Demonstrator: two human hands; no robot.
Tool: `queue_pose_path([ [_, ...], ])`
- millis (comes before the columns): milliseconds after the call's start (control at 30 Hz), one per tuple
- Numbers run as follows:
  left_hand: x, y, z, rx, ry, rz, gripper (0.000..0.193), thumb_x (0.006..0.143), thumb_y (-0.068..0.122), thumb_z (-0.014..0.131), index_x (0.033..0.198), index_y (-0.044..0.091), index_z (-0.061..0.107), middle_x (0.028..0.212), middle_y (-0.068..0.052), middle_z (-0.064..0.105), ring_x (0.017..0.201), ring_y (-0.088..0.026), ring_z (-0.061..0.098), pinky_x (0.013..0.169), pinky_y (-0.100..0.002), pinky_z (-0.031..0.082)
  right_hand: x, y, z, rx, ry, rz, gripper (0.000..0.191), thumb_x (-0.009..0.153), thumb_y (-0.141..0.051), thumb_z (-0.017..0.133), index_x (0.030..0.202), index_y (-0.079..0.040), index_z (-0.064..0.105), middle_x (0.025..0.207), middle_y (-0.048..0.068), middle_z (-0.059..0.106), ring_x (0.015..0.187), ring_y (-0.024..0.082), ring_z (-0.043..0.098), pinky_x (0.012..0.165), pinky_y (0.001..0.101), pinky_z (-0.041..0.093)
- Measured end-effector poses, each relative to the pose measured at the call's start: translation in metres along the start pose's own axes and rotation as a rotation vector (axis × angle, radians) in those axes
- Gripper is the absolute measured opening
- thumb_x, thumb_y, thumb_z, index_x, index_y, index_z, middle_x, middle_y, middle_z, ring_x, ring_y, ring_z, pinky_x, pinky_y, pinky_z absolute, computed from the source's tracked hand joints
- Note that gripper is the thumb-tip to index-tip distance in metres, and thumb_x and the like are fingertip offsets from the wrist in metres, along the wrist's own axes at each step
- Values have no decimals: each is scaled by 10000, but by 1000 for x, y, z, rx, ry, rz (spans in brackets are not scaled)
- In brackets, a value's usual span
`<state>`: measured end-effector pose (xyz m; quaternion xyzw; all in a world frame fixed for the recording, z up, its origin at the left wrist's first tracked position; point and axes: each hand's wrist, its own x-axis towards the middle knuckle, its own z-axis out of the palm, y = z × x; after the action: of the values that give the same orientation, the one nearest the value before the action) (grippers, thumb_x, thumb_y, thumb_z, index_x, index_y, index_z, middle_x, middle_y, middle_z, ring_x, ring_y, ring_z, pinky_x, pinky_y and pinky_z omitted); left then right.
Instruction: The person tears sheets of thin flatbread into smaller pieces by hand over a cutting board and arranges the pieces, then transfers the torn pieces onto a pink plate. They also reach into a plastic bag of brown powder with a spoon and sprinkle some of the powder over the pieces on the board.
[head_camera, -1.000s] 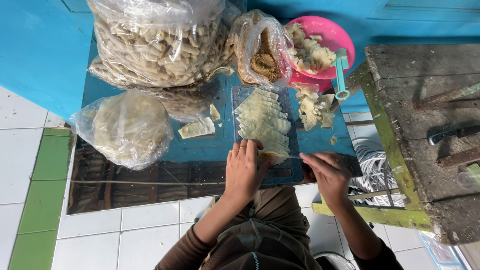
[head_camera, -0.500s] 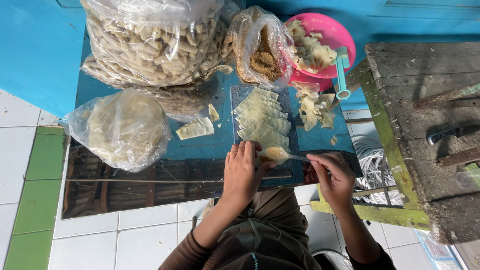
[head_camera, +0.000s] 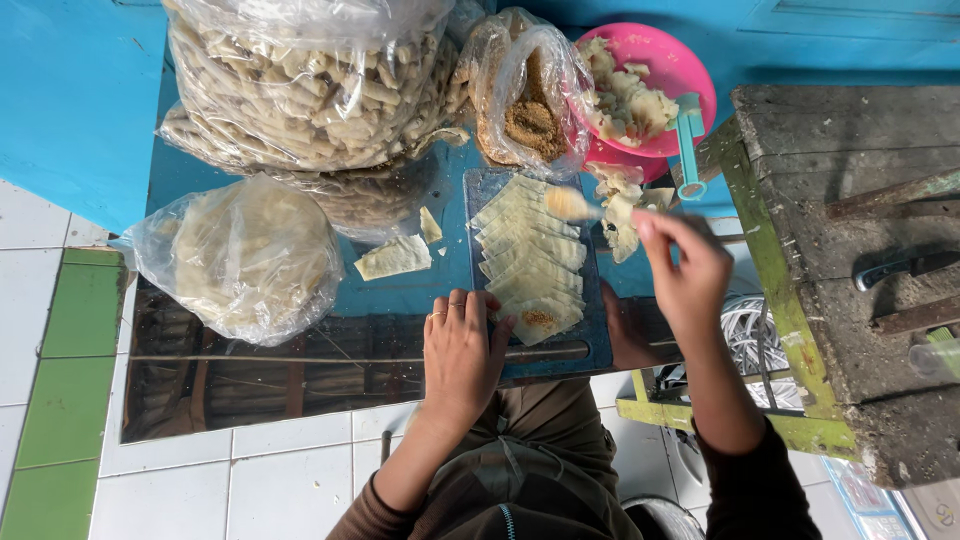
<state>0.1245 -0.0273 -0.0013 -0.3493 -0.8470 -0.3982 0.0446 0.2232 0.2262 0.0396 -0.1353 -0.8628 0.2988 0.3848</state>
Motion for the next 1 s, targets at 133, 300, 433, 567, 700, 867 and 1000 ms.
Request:
queue_pose_path([
  [133,-1,1,1,-3,31,1,225,917,278,712,991,96,602,979,-105,590,951,-319,564,798,-440,439,66,12,30,-259,38,-174,108,1059,-55,705,1154,-33,750,1010,133,714,884,264,661,768,354,522],
  [300,0,2,0,-36,36,5,193,916,256,707,975,102,606,965,-95,588,938,-315,563,800,-436,441,92,13,60,-369,-104,-239,182,1032,-95,712,1207,-60,747,1141,148,669,1067,339,628,937,432,512],
  [433,-1,2,-1,-73,36,28,173,925,229,703,985,99,607,960,-87,598,920,-310,569,782,-431,441,58,-4,43,-550,-94,-361,428,964,-124,729,1387,-67,698,1398,186,549,1200,392,547,1023,480,461],
  [567,-2,3,-1,-118,16,61,141,926,182,684,994,94,597,958,-67,634,919,-303,581,802,-422,451,8,-28,22,-307,-232,-203,408,1013,-91,665,1416,-158,650,1388,145,535,1231,324,560,996,396,496],
  [700,-3,4,1,-135,14,63,188,905,168,693,1028,71,588,960,-73,659,896,-309,581,789,-428,446,-31,-45,14,-192,-383,124,384,978,-166,698,1360,-161,663,1136,78,634,979,235,608,833,348,509],
  [867,-4,4,3,-126,36,75,197,917,150,708,1040,74,573,1004,-55,674,910,-309,583,800,-429,448,-48,-48,18,-197,-355,56,335,892,-176,766,1199,-73,681,1027,84,635,956,278,578,779,395,474],
  [1000,-6,2,0,-186,-12,64,231,877,127,735,1044,87,581,1028,-14,711,914,-300,595,820,-428,451,-49,-48,25,-261,-310,-51,219,871,-183,786,1037,-75,691,1020,102,615,992,324,568,845,429,458],
])
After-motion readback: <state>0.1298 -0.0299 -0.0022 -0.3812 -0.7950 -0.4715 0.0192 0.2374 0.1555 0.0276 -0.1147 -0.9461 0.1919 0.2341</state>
